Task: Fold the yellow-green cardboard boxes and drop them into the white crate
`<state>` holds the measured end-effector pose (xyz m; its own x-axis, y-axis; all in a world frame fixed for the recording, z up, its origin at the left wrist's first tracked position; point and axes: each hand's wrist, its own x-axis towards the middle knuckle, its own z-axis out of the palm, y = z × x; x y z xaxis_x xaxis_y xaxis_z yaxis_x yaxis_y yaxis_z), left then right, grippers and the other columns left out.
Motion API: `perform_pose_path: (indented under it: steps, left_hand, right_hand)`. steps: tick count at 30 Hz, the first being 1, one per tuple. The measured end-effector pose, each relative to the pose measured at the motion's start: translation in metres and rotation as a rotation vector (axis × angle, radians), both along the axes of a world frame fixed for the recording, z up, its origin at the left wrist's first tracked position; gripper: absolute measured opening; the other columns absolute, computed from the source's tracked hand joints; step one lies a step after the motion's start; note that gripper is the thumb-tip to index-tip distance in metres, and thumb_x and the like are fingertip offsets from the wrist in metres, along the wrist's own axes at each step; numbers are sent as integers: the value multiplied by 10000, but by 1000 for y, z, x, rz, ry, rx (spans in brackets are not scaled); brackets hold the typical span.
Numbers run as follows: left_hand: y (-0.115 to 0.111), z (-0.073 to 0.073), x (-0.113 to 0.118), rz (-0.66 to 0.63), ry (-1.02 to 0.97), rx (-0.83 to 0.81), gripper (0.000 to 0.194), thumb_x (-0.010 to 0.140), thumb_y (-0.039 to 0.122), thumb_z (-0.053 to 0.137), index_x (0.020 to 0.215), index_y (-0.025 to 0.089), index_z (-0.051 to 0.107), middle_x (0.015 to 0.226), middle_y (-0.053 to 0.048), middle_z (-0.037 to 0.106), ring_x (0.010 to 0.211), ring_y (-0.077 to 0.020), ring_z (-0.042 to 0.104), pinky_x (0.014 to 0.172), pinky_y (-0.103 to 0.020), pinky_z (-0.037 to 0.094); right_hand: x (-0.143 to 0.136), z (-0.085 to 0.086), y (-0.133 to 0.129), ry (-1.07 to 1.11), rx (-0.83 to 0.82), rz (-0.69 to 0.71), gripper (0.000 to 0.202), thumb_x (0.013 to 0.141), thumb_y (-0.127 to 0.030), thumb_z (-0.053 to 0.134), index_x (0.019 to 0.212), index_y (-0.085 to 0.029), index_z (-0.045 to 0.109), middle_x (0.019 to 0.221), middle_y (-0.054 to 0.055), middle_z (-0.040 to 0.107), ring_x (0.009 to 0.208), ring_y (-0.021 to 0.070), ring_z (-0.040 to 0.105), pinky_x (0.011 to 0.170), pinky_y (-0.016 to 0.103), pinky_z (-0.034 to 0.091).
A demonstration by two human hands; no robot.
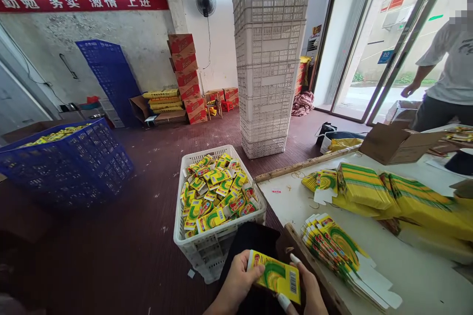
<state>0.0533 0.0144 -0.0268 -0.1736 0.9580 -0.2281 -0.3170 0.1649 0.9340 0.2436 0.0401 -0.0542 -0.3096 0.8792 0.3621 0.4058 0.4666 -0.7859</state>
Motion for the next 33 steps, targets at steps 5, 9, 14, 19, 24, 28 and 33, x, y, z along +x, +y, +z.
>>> perform_pose_path:
  steps: [5,9,14,19,24,28,33]
  left_hand:
    - [29,37,-60,414,218,141,532,651,575,708,977,159,650,932,-89,697,874,-228,658,769,-323,530]
    - [34,36,-108,670,447,57,493,686,447,680,1082,172,581,1149,-145,615,1039,-254,620,884,-389,509]
    - [19,9,-130,598,839,39,439,680,332,661,1082,179,576,1182,-151,597,1137,-311,561,944,-490,474]
    - [45,10,-149,472,1200,35,599,676,330,710,1229,171,542,1319,-168,537,1269,-333,463,1095,-513,326]
    - [96,23,-160,208,1544,-237,784,732,497,694,1409,210,423,1520,-182,325,1397,-403,278,1111,-527,265]
    - [134,26,-169,62,1565,-355,773,737,543,678,1417,270,430,1568,-138,254,1426,-428,188,1117,-534,246]
    - [176,22,-189,112,1524,-426,705,801,572,574,1419,265,432,1584,-117,214,1404,-434,226,1088,-548,300]
  right_hand:
    - [23,17,11,-31,55,-83,435,820,-327,558,1237,-208,522,1217,120,604,959,239,694,817,354,582]
    - [60,33,26,-30,86,-225,350,795,-365,567,1115,-222,574,956,74,697,791,233,717,716,347,604]
    - [45,47,12,27,70,-222,263,809,-393,556,1010,-238,626,854,48,716,696,208,711,607,293,599]
    - [-27,51,3,105,18,16,238,834,-273,521,1032,-230,646,933,57,705,757,182,707,680,272,599]
    - [-91,29,33,25,-48,37,358,787,-197,490,1125,-220,605,1059,87,651,953,226,660,826,363,574]
    - [-129,10,71,-149,-16,-55,448,771,-173,502,1218,-186,538,1263,146,549,1192,290,538,1028,474,440]
    - [-152,-7,108,-358,-38,-54,508,771,-198,552,1275,-155,507,1380,191,462,1289,349,453,1063,519,380]
